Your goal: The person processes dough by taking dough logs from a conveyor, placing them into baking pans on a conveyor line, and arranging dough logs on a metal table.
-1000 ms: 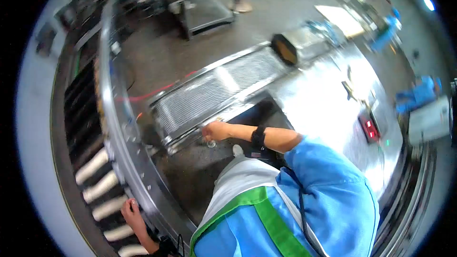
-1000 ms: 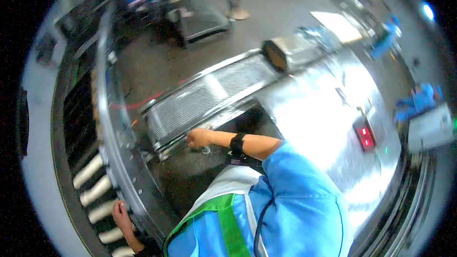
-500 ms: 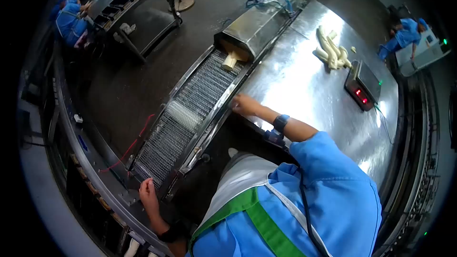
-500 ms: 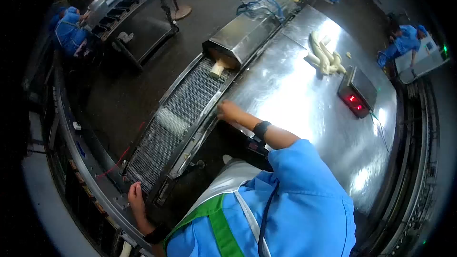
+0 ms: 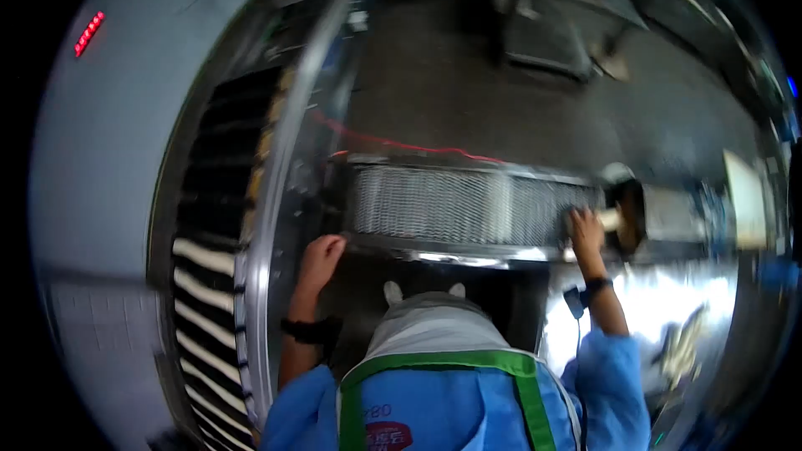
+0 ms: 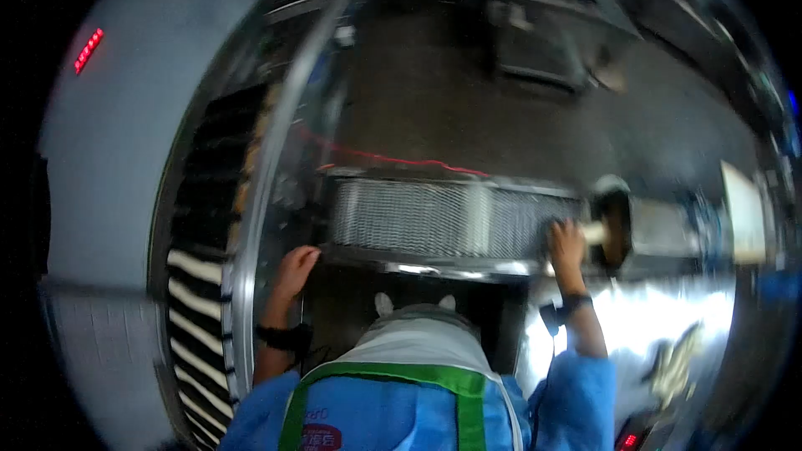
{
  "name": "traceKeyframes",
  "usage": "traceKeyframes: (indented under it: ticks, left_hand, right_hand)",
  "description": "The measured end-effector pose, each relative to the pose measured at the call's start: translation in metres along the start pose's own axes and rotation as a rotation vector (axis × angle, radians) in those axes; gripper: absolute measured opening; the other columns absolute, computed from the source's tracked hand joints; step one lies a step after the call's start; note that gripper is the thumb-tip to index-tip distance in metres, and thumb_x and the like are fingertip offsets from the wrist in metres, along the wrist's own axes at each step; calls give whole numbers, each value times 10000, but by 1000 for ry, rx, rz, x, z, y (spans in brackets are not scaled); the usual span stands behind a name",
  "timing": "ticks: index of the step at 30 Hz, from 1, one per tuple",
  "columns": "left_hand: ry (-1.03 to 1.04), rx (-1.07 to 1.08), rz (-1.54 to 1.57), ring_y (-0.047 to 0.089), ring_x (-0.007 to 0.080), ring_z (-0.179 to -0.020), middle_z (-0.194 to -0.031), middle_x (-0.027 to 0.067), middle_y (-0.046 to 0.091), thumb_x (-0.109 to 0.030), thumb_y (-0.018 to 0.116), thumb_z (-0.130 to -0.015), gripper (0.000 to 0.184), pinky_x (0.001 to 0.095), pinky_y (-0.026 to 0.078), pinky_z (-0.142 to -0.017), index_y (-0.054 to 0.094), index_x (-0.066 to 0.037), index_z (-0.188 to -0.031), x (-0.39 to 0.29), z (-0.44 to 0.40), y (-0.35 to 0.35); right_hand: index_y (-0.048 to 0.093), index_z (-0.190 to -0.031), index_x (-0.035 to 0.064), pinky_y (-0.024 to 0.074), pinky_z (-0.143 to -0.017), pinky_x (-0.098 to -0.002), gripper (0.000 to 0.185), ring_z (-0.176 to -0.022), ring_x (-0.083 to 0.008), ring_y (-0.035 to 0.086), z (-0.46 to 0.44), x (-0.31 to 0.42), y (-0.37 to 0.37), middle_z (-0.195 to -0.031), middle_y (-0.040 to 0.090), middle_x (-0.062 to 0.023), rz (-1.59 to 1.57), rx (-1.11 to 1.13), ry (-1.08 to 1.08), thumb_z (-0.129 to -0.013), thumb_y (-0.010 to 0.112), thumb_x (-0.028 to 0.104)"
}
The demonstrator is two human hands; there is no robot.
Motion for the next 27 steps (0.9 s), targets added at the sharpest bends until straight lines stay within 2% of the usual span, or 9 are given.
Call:
traceKeyframes:
  ticks: [3,5,7,9,10,11,13,17,27]
  left_hand:
    - [-87,-36,-46,527,279,-754,-777,131,554,-188,519,-783,191,340,414,-654,559,-8,-830,15,3,-5]
    - [-141,-37,-38,517,280,-761,-775,124,548,-200,519,-781,191,349,411,-665,560,-17,-818,30,5,-7]
    - [-170,-33,-58,493,273,-817,-830,99,535,-221,528,-772,185,368,389,-722,555,-49,-832,34,3,-8]
    - [-83,-218,-118,476,280,-859,-884,97,524,-226,536,-766,188,380,373,-751,549,-63,-860,71,-10,-20]
    - [44,-348,-214,458,287,-900,-937,94,513,-230,544,-759,199,392,358,-780,543,-78,-888,82,-15,-26]
    - [-40,-352,-213,409,301,-973,-1046,96,462,-230,559,-745,243,411,326,-825,523,-98,-946,92,-21,-32]
    - [-80,-404,-219,399,309,-985,-1068,102,446,-228,565,-741,258,412,324,-832,519,-99,-960,99,-29,-49]
    - [-159,-536,-303,370,336,-1025,-1129,129,401,-219,597,-701,343,431,311,-852,499,-119,-1014,118,-42,-82]
    - [-600,-851,-178,344,347,-1089,-1193,170,373,-300,536,-733,519,455,267,-889,377,-74,-1173,232,-22,-144]
  right_hand:
    - [484,-1005,162,393,-817,-375,283,-1023,-303,421,-11,9,-10,-1112,440,-135,-17,150,-12,-728,536,140]
    - [454,-1052,122,424,-764,-394,556,-935,-358,473,-16,16,-23,-1005,469,-173,-57,89,-85,-553,688,197]
    - [483,-1019,49,439,-755,-389,558,-880,-333,517,-26,-2,-44,-986,506,-193,-342,193,-4,-527,692,211]
    - [433,-1109,-4,443,-716,-361,632,-880,-319,527,-65,-38,-81,-1010,517,-219,-492,81,41,-547,680,148]
    - [474,-1059,-33,439,-712,-343,550,-824,-330,537,-67,-43,-114,-941,555,-192,-422,-270,-68,-590,699,146]
    - [437,-1107,-43,458,-602,-286,512,-750,-216,544,-82,-64,-110,-901,565,-151,-1110,-163,91,-660,653,82]
    - [355,-1173,-45,419,-444,-194,519,-701,-110,520,-92,-24,-198,-901,536,-96,-1311,-148,103,-724,590,64]
    - [372,-1151,-28,457,-546,-224,491,-772,-136,527,-115,84,-333,-957,507,-103,-1488,-285,-85,-748,579,162]
    - [463,-984,-2,482,-623,-256,279,-727,-167,569,-227,418,-388,-854,559,-94,-2084,37,-533,-791,536,187]
Point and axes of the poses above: each hand's wrist, its own z-axis away from the middle knuckle, its own y-axis out of the palm, x = y × z, the point moved 6 cm from there along -z, towards the middle knuckle
